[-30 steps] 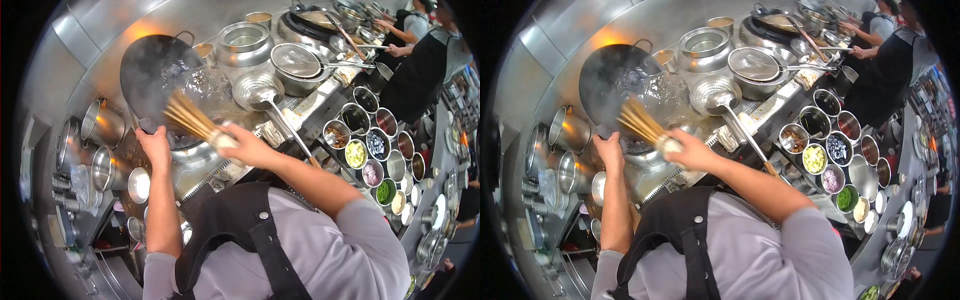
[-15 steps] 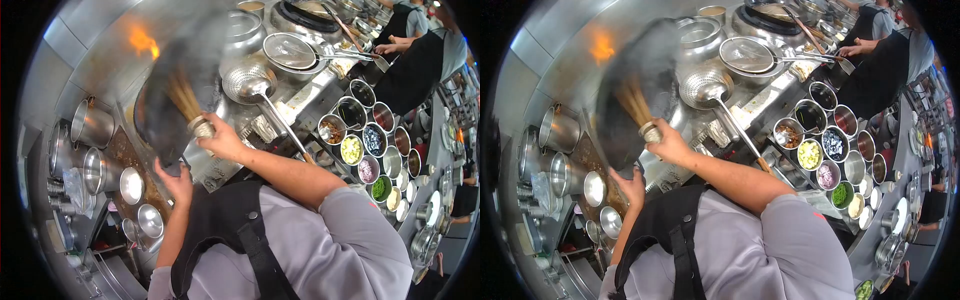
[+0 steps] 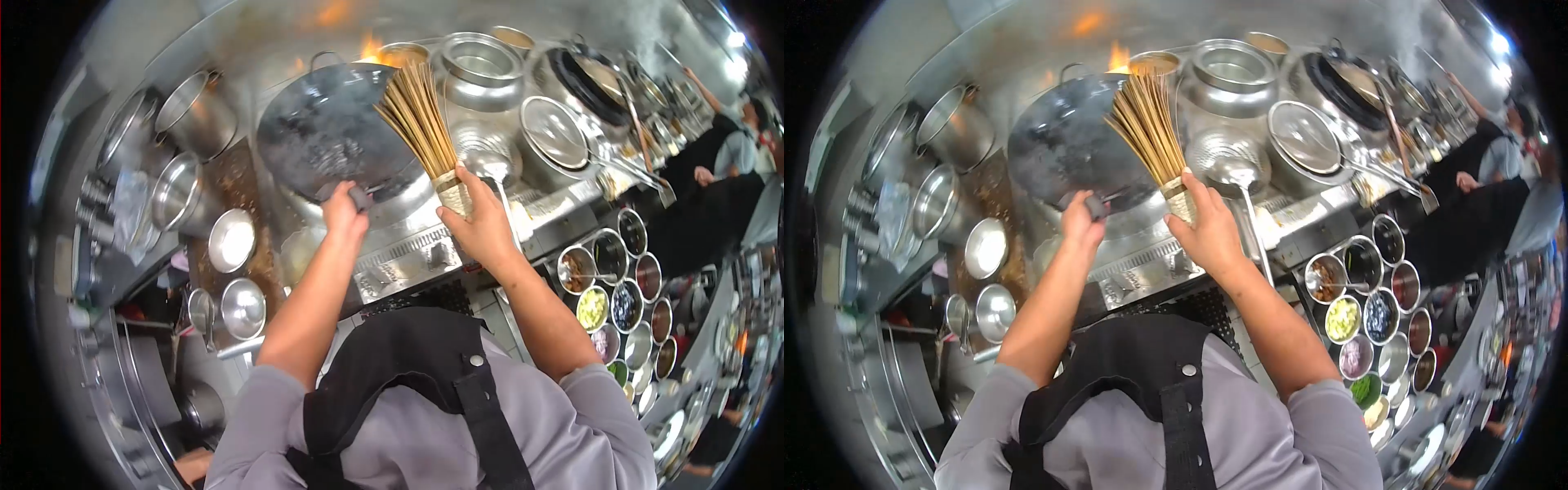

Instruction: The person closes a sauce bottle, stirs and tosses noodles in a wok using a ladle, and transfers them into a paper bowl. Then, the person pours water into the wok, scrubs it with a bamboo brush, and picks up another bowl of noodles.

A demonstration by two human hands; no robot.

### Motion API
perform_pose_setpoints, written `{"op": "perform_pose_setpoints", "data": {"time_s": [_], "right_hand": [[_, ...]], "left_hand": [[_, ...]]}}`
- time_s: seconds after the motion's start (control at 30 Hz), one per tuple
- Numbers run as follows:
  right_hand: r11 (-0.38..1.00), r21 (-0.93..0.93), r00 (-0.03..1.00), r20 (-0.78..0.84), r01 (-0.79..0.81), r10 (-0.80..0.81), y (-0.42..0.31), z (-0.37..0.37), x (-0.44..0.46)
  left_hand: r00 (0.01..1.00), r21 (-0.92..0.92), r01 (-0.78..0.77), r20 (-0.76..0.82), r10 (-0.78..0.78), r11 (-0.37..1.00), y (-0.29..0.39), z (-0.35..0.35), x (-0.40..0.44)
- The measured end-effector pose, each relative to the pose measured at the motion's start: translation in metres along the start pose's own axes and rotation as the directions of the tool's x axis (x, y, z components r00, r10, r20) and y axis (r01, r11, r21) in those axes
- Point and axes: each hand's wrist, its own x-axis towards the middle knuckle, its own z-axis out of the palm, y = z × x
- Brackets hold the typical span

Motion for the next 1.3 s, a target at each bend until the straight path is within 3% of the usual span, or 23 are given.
{"op": "perform_pose_setpoints", "data": {"time_s": [0.13,0.2,0.27,0.3,0.33,0.4,0.43,0.47,0.53,0.6,0.63,0.67,0.73,0.8,0.87,0.93,1.0,1.07,1.13,1.17,1.23,1.27,1.3], "right_hand": [[0.955,0.265,0.985,0.078,0.13,-0.155,-0.018,0.064,-0.02],[0.915,0.351,0.949,0.165,0.199,-0.27,-0.016,0.103,-0.04],[0.924,0.378,0.893,0.396,0.052,-0.213,-0.024,0.126,-0.062],[0.928,0.371,0.849,0.502,-0.039,-0.165,-0.026,0.14,-0.072],[0.924,0.375,0.851,0.509,-0.08,-0.132,-0.027,0.157,-0.082],[0.925,0.371,0.799,0.579,-0.081,-0.162,-0.02,0.191,-0.101],[0.92,0.392,0.813,0.528,0.022,-0.244,-0.019,0.2,-0.105],[0.922,0.388,0.816,0.53,0.007,-0.229,-0.013,0.199,-0.111],[0.968,0.249,0.721,0.664,0.035,-0.197,-0.017,0.159,-0.112],[0.966,0.236,0.713,0.658,0.109,-0.241,0.007,0.111,-0.114],[0.991,0.092,0.644,0.753,0.101,-0.136,0.014,0.073,-0.106],[0.977,0.037,0.644,0.746,0.211,-0.167,0.039,0.044,-0.105],[0.96,-0.173,0.647,0.763,0.218,-0.01,0.059,-0.023,-0.088],[0.763,-0.558,0.653,0.717,0.328,0.243,0.017,-0.076,-0.059],[0.76,-0.546,0.745,0.655,0.352,0.126,0.0,-0.107,-0.043],[0.656,-0.671,0.835,0.539,0.345,0.112,-0.043,-0.109,-0.04],[0.758,-0.564,0.84,0.541,0.327,0.04,-0.051,-0.1,-0.046],[0.781,-0.53,0.757,0.642,0.329,0.117,-0.037,-0.069,-0.061],[0.705,-0.532,0.578,0.789,0.469,0.21,-0.027,-0.041,-0.069],[0.702,-0.537,0.583,0.785,0.468,0.212,-0.028,-0.043,-0.067],[0.523,-0.781,0.764,0.555,0.342,0.329,-0.031,-0.047,-0.061],[0.471,-0.827,0.841,0.468,0.308,0.271,-0.04,-0.055,-0.061],[0.53,-0.804,0.856,0.453,0.271,0.249,-0.054,-0.068,-0.061]], "left_hand": [[0.998,-0.028,0.028,-0.056,-0.029,0.999,0.029,-0.01,-0.02],[0.994,0.059,-0.097,-0.048,0.1,0.994,0.049,-0.054,-0.046],[0.942,0.19,-0.336,0.077,0.327,0.922,0.068,-0.12,-0.065],[0.94,0.264,-0.338,0.038,0.34,0.904,0.081,-0.145,-0.077],[0.938,0.343,-0.325,-0.003,0.347,0.882,0.092,-0.166,-0.095],[0.97,0.423,-0.178,-0.078,0.231,0.889,0.104,-0.185,-0.129],[0.968,0.467,-0.201,-0.043,0.249,0.861,0.105,-0.196,-0.134],[0.971,0.473,-0.187,-0.044,0.235,0.861,0.104,-0.205,-0.137],[0.969,0.496,-0.199,-0.028,0.244,0.845,0.109,-0.217,-0.15],[0.97,0.516,-0.194,-0.028,0.243,0.834,0.114,-0.232,-0.161],[0.972,0.532,-0.168,-0.051,0.229,0.83,0.115,-0.238,-0.165],[0.974,0.545,-0.144,-0.071,0.217,0.826,0.117,-0.244,-0.168],[0.972,0.54,-0.15,-0.071,0.223,0.828,0.116,-0.259,-0.17],[0.988,0.517,-0.12,-0.02,0.152,0.847,0.115,-0.27,-0.168],[0.991,0.507,-0.111,-0.01,0.135,0.855,0.111,-0.268,-0.168],[0.992,0.491,-0.112,0.006,0.125,0.864,0.106,-0.259,-0.165],[0.981,0.517,-0.191,0.118,0.151,0.835,0.104,-0.248,-0.161],[0.981,0.486,-0.188,0.139,0.137,0.853,0.103,-0.232,-0.16],[0.978,0.47,-0.191,0.163,0.128,0.862,0.104,-0.214,-0.161],[0.974,0.473,-0.203,0.188,0.127,0.857,0.104,-0.21,-0.162],[0.964,0.492,-0.231,0.23,0.131,0.839,0.108,-0.202,-0.167],[0.954,0.51,-0.261,0.265,0.138,0.82,0.11,-0.199,-0.171],[0.954,0.51,-0.265,0.264,0.144,0.818,0.112,-0.194,-0.177]]}}
